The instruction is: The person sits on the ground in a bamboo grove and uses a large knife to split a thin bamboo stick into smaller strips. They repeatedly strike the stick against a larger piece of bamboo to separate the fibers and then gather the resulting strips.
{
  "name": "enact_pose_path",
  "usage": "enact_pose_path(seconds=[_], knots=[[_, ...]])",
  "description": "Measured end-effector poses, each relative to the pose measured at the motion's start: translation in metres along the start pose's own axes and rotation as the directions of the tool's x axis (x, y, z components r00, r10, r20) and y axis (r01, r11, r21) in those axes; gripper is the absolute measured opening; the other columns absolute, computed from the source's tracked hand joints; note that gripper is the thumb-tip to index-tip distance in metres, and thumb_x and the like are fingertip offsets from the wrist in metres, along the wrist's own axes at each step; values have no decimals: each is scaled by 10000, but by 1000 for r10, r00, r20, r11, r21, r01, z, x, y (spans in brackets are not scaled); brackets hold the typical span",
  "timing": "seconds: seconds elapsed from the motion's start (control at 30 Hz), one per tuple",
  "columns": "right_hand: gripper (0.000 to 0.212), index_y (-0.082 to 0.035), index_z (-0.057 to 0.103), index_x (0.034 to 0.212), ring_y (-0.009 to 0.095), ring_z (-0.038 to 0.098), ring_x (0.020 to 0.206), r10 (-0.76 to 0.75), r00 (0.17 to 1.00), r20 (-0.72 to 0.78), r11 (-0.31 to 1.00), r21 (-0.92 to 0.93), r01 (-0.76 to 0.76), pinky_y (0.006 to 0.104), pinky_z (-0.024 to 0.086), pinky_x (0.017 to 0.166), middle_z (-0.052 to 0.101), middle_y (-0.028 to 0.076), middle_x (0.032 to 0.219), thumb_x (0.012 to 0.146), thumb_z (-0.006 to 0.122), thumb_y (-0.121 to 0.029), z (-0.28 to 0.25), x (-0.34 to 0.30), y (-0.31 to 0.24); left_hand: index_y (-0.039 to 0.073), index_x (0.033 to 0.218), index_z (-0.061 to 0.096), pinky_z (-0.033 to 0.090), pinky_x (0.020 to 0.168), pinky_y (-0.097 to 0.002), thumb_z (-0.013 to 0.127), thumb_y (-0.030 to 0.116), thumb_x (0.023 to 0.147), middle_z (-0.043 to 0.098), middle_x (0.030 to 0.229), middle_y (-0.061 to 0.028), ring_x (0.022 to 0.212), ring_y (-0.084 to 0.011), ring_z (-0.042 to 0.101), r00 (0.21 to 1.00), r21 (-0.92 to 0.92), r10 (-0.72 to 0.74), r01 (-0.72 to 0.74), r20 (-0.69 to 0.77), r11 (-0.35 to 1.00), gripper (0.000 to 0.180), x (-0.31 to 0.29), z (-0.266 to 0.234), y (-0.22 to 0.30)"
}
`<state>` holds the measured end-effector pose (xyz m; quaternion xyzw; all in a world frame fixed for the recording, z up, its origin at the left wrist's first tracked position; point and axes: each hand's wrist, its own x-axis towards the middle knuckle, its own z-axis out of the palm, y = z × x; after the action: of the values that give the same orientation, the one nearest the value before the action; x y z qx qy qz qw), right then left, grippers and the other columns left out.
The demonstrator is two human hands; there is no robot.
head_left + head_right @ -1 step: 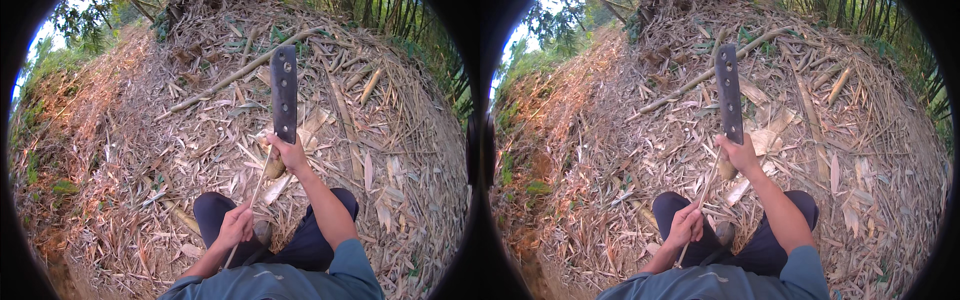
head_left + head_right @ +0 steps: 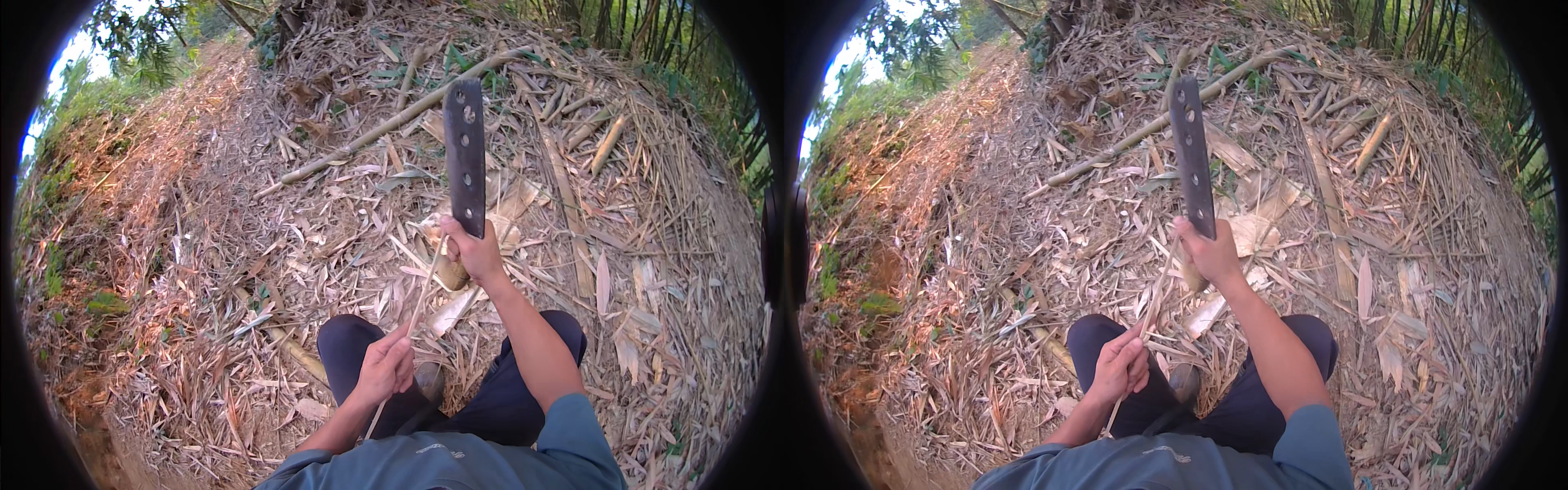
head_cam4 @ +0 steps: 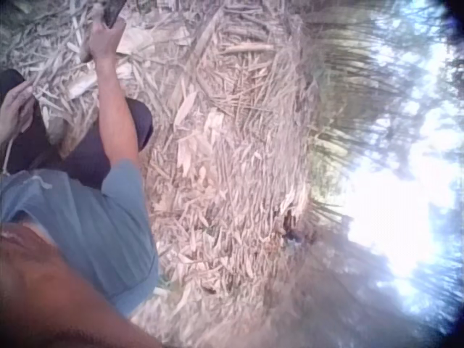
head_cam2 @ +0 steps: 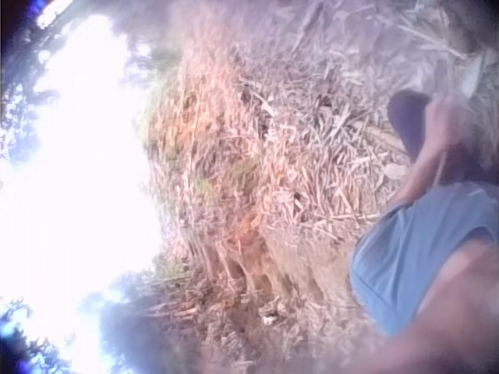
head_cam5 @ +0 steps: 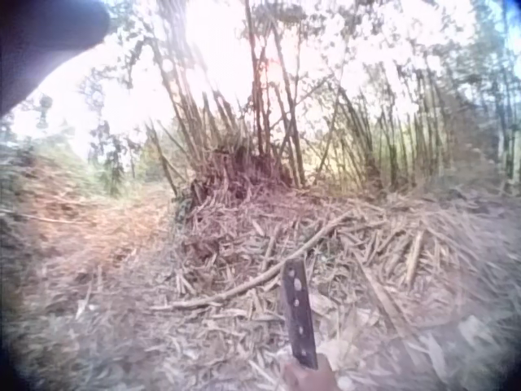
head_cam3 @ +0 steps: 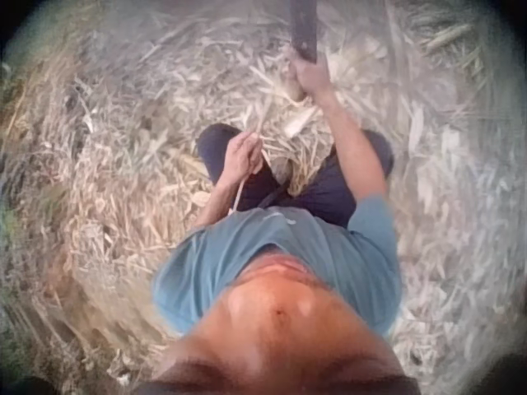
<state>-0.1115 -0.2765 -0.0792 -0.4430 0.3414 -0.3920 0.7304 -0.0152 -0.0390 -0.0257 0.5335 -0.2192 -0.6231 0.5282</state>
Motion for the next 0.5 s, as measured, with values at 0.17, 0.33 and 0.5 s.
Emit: enact_pose_path(seconds=[0.17, 0.33, 0.5], knots=[[305, -23, 643, 719, 210, 562, 460, -368, 928, 64, 604, -742, 290, 364, 449, 486, 586, 98, 539, 810, 714, -306, -1, -14, -1, 113, 1519, 378, 313, 338, -218, 394, 208, 1077, 306, 520, 39, 365, -61, 271, 995, -326, -31, 0, -92, 945, 452, 7, -3, 33], [158, -90, 556, 638, 261, 630, 504, -545, 650, 530, 164, -693, 702, 398, 496, 506, 598, 107, 551, 763, 573, -184, 24, -32, 18, 144, 1527, 358, 303, 318, -217, 391, 230, 1077, 313, 516, 31, 344, -61, 279, 980, -521, -62, -46, -189, 852, 459, 15, -22, 31], [204, -70, 613, 727, 282, 680, 605, -335, 806, 488, 261, -774, 577, 385, 541, 597, 663, 114, 662, 724, 696, -257, 16, -28, 24, 202, 1550, 319, 288, 312, -228, 384, 213, 1076, 282, 508, 34, 341, -73, 249, 998, -473, -7, -25, -66, 881, 478, -20, -16, 34]])
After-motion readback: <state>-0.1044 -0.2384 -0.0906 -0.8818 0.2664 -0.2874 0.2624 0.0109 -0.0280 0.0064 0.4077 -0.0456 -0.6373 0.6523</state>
